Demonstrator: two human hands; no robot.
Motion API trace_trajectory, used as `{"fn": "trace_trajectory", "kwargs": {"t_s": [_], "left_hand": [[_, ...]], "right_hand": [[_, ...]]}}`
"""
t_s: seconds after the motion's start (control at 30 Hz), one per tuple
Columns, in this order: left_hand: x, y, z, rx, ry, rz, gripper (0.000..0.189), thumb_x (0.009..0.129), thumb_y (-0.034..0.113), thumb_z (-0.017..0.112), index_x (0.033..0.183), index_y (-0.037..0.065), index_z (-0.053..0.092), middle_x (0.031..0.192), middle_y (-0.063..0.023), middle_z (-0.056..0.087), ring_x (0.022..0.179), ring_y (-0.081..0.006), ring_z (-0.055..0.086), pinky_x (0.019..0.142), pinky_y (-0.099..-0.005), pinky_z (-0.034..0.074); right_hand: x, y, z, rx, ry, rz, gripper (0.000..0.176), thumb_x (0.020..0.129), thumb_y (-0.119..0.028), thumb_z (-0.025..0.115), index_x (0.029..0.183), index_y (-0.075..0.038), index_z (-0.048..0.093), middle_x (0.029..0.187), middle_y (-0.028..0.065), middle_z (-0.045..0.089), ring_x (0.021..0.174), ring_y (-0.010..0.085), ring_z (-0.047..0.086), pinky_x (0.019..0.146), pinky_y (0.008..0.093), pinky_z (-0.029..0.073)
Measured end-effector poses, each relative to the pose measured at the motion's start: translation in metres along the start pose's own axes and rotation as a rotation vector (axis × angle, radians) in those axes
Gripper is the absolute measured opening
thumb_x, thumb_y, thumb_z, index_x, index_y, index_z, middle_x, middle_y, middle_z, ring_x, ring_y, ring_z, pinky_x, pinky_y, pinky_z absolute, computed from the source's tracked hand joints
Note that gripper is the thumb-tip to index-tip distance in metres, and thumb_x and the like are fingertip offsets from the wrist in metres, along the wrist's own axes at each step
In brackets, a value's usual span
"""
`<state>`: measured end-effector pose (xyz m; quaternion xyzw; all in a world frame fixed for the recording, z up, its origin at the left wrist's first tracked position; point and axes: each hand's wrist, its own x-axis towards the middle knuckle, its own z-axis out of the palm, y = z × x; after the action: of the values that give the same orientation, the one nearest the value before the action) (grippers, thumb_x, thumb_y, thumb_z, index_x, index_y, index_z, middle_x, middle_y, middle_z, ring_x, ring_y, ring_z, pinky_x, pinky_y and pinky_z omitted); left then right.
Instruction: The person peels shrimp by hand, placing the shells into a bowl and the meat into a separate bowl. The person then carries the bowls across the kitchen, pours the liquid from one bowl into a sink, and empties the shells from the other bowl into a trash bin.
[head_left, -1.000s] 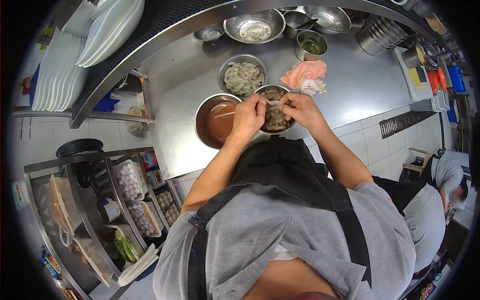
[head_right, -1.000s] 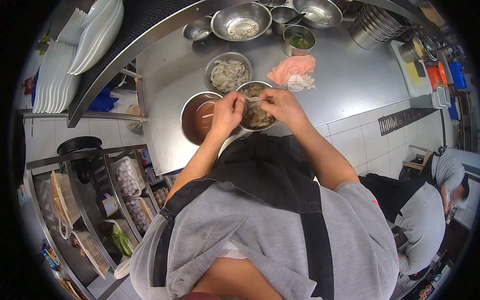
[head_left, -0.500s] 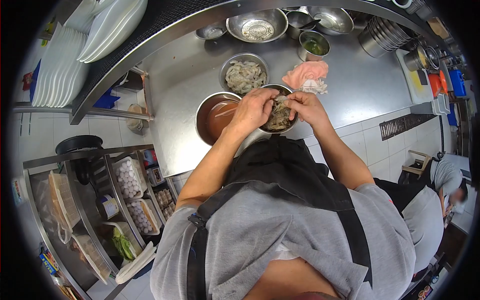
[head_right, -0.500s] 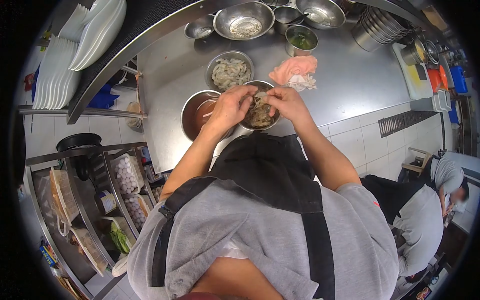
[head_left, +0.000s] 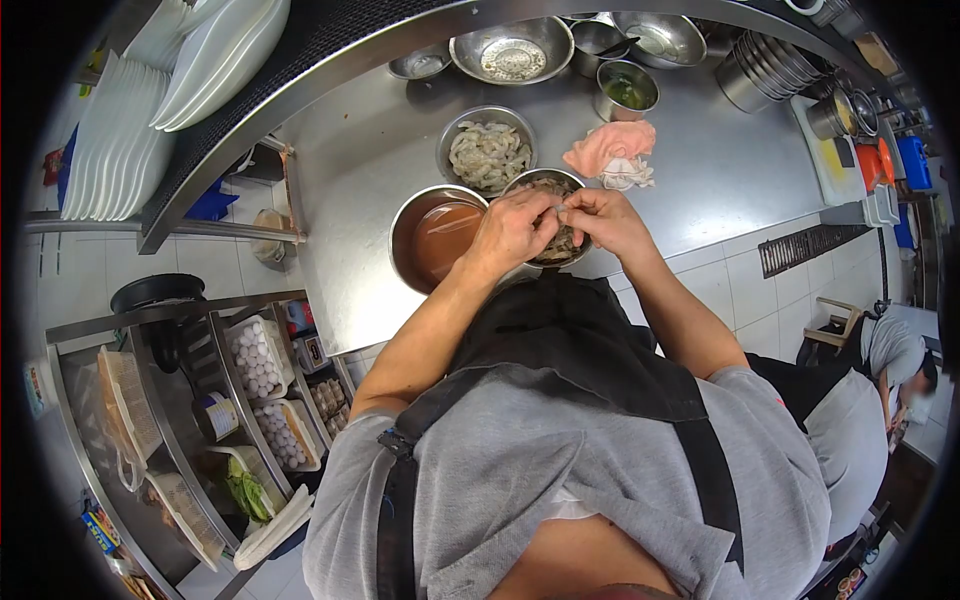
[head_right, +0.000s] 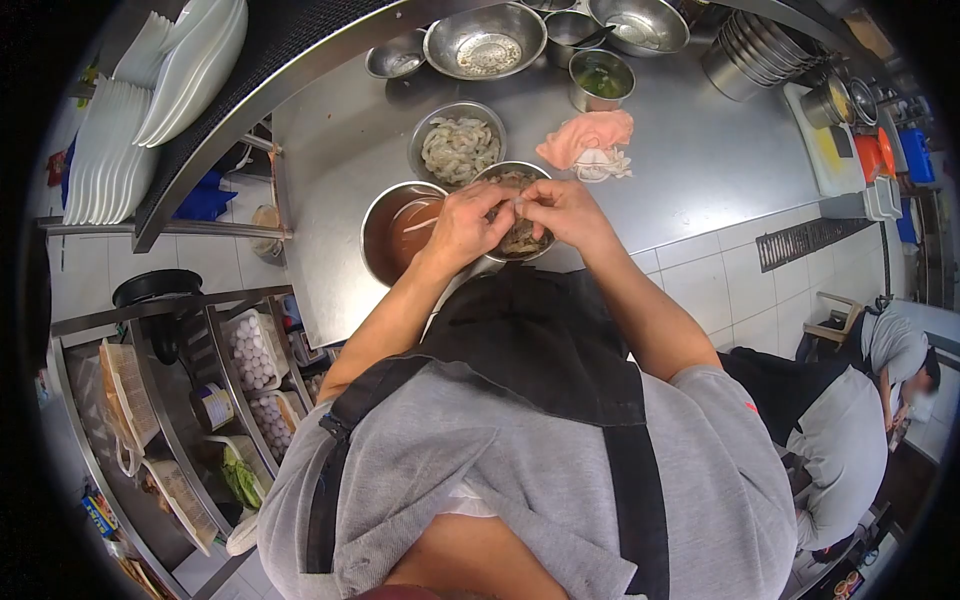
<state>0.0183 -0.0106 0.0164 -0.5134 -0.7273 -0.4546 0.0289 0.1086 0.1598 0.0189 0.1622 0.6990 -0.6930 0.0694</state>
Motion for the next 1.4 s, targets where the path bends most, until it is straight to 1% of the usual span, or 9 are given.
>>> {"fn": "trace_trajectory", "kwargs": {"t_s": [0.17, 0.27, 0.37, 0.57, 0.9, 0.97, 1.07, 1.2, 1.4], "left_hand": [[-0.003, 0.010, 0.005, -0.031, 0.117, -0.362, 0.011, 0.081, 0.005, 0.065, 0.091, 0.002, 0.069, 0.078, -0.0130, 0.067, 0.068, -0.0254, 0.066, 0.064, -0.0345, 0.053], [-0.004, 0.003, -0.005, -0.084, 0.013, -0.534, 0.012, 0.083, 0.006, 0.064, 0.093, 0.002, 0.069, 0.084, -0.0138, 0.069, 0.072, -0.0229, 0.066, 0.065, -0.0329, 0.053], [-0.001, 0.005, -0.011, -0.114, 0.041, -0.223, 0.015, 0.083, 0.006, 0.065, 0.096, 0.000, 0.068, 0.088, -0.0152, 0.069, 0.076, -0.0262, 0.067, 0.068, -0.0345, 0.053], [-0.002, 0.002, -0.005, 0.006, -0.010, -0.033, 0.018, 0.082, 0.007, 0.066, 0.098, -0.001, 0.067, 0.088, -0.0175, 0.068, 0.082, -0.0334, 0.067, 0.073, -0.0395, 0.054], [-0.006, 0.000, -0.005, -0.093, -0.024, -0.214, 0.013, 0.082, 0.006, 0.065, 0.091, -0.001, 0.069, 0.086, -0.0176, 0.069, 0.078, -0.0331, 0.068, 0.071, -0.0385, 0.054], [-0.004, 0.000, -0.005, 0.002, -0.038, -0.500, 0.013, 0.081, 0.007, 0.066, 0.093, 0.002, 0.070, 0.085, -0.0171, 0.069, 0.076, -0.0315, 0.068, 0.069, -0.0381, 0.053], [-0.008, -0.014, -0.001, 0.065, -0.005, -0.292, 0.006, 0.080, 0.007, 0.065, 0.081, 0.001, 0.066, 0.075, -0.0185, 0.065, 0.072, -0.0363, 0.065, 0.066, -0.0434, 0.052], [-0.007, -0.009, -0.008, 0.102, -0.164, -0.407, 0.011, 0.081, 0.012, 0.070, 0.080, 0.002, 0.065, 0.075, -0.0154, 0.066, 0.065, -0.0327, 0.063, 0.062, -0.0402, 0.050], [-0.003, -0.005, -0.017, 0.100, -0.337, -0.432, 0.017, 0.079, 0.013, 0.072, 0.075, 0.001, 0.060, 0.067, -0.0147, 0.061, 0.064, -0.0342, 0.062, 0.061, -0.0447, 0.049]], "right_hand": [[-0.003, -0.004, -0.002, 0.011, 0.014, -0.004, 0.016, 0.082, -0.011, 0.070, 0.092, 0.001, 0.067, 0.070, 0.0014, 0.064, 0.056, 0.0089, 0.060, 0.051, 0.0236, 0.043], [-0.006, -0.003, -0.003, -0.059, 0.042, 0.026, 0.015, 0.082, -0.010, 0.070, 0.092, 0.001, 0.067, 0.071, 0.0016, 0.065, 0.057, 0.0091, 0.060, 0.051, 0.0236, 0.043], [-0.007, -0.003, -0.003, 0.011, 0.035, 0.019, 0.015, 0.083, -0.010, 0.070, 0.092, 0.002, 0.068, 0.071, 0.0023, 0.065, 0.057, 0.0085, 0.060, 0.051, 0.0234, 0.042], [-0.005, -0.007, 0.001, -0.029, 0.012, -0.028, 0.016, 0.084, -0.013, 0.069, 0.092, 0.002, 0.068, 0.068, 0.0020, 0.065, 0.056, 0.0072, 0.059, 0.050, 0.0227, 0.041], [-0.004, 0.010, 0.000, -0.056, 0.005, -0.099, 0.013, 0.086, -0.008, 0.069, 0.094, 0.002, 0.067, 0.070, 0.0019, 0.064, 0.058, 0.0078, 0.058, 0.053, 0.0235, 0.044], [0.001, 0.021, -0.003, -0.048, 0.015, -0.112, 0.019, 0.085, -0.014, 0.069, 0.096, 0.001, 0.069, 0.068, 0.0025, 0.065, 0.056, 0.0081, 0.059, 0.052, 0.0245, 0.043], [-0.003, 0.008, -0.007, 0.011, 0.044, -0.073, 0.016, 0.087, -0.012, 0.068, 0.098, 0.000, 0.067, 0.070, 0.0022, 0.065, 0.055, 0.0052, 0.057, 0.044, 0.0206, 0.037], [-0.001, 0.013, -0.009, -0.024, 0.095, -0.055, 0.016, 0.087, -0.014, 0.067, 0.098, -0.002, 0.065, 0.068, 0.0018, 0.065, 0.053, 0.0048, 0.057, 0.041, 0.0202, 0.033], [0.006, 0.025, -0.007, 0.083, 0.096, -0.172, 0.011, 0.087, -0.004, 0.065, 0.096, -0.001, 0.058, 0.079, 0.0028, 0.063, 0.058, 0.0086, 0.061, 0.048, 0.0221, 0.042]]}}
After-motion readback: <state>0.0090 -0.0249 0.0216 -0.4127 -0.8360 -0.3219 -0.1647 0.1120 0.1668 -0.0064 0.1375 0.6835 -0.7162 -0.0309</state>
